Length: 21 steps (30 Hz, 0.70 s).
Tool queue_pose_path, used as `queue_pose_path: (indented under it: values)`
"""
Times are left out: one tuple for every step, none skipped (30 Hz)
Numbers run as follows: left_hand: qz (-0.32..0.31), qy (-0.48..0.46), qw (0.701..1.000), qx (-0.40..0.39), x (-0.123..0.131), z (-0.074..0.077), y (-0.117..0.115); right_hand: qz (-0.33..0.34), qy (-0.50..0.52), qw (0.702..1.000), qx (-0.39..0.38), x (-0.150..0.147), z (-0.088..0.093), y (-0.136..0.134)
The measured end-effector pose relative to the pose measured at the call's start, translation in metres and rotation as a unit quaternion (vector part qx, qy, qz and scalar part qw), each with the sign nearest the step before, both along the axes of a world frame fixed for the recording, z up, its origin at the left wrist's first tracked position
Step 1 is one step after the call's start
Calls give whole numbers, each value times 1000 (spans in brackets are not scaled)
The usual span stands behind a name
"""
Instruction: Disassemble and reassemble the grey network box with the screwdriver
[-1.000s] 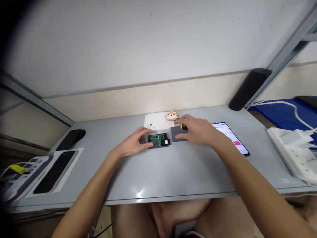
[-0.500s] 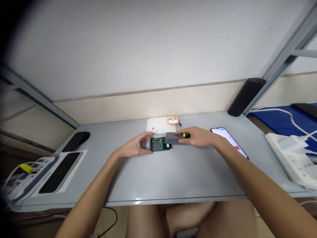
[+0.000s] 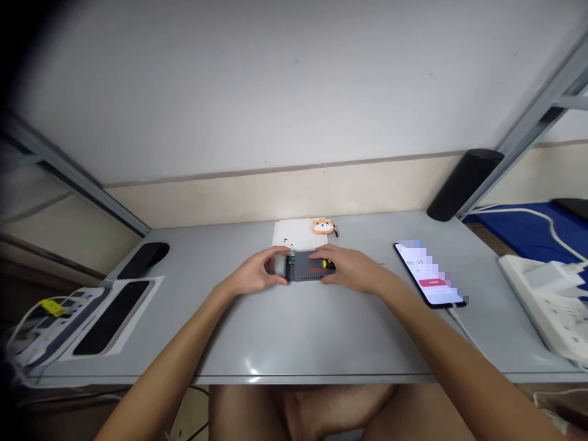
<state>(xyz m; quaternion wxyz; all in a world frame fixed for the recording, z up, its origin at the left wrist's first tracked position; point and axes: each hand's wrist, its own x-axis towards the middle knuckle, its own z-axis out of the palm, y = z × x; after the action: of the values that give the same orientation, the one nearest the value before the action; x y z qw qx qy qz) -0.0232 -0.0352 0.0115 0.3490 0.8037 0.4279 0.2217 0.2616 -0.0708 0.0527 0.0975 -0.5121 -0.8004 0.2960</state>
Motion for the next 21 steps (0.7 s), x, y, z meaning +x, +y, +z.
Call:
queue_pose_path:
  values:
    - [1,4,1000,4,1,0,-1,3,2,1000,1,-3,0,0]
    - [1,7,1000,7,2,1,-2,7,6,1000,2,-6,0,1]
    - [0,9,1000,10,3,1,-3,10,10,1000,0,-8,1,3]
    - [-2,13,1000,11,3,1,-3,12,10,1000,-2,-11,2,5]
    - [-3,15,1000,12,3,1,-4,13,6,1000,-6,-12,3,7]
    - [-3,18,1000,12,4,1,-4,15,0,1000,-9,-14,5,9]
    - [-3,19,1000,11,4,0,-4,17,-6,1000,-12,-15,7,12]
    - [-2,20,1000,10,3,0,-4,20,-10,1000,-15,-16,8,15]
    - [-1,20,1000,10,3,-1,-3,24,-11,999,-17,-16,8,17]
    - [2,18,1000,11,2,-1,-3,30,-7,999,-16,-17,8,19]
    - [3,17,1000,13,1,-2,-2,37,2,999,-11,-18,7,21]
    - [4,16,1000,15,0,-3,-2,42,14,999,-3,-19,5,22]
    - [3,14,1000,14,-1,-3,-1,45,25,999,6,-20,2,22]
    - [2,13,1000,12,-1,-4,-1,45,34,998,14,-20,0,22]
    - [-2,14,1000,10,-2,-4,-1,43,38,998,22,-21,-3,22]
    - [-7,13,1000,12,-2,-5,0,38,40,998,28,-22,-5,21]
    - [-13,11,1000,21,-2,-5,-1,34,42,998,34,-22,-7,19]
    - [-22,7,999,37,-1,-5,-1,32,46,997,44,-22,-8,18]
    - [-34,2,998,57,1,-5,-2,30,57,996,59,-22,-8,16]
    - [-45,-3,996,78,2,-6,-2,25,74,994,81,-22,-8,15]
    - [-56,-7,994,95,4,-6,-3,17,98,989,111,-22,-7,14]
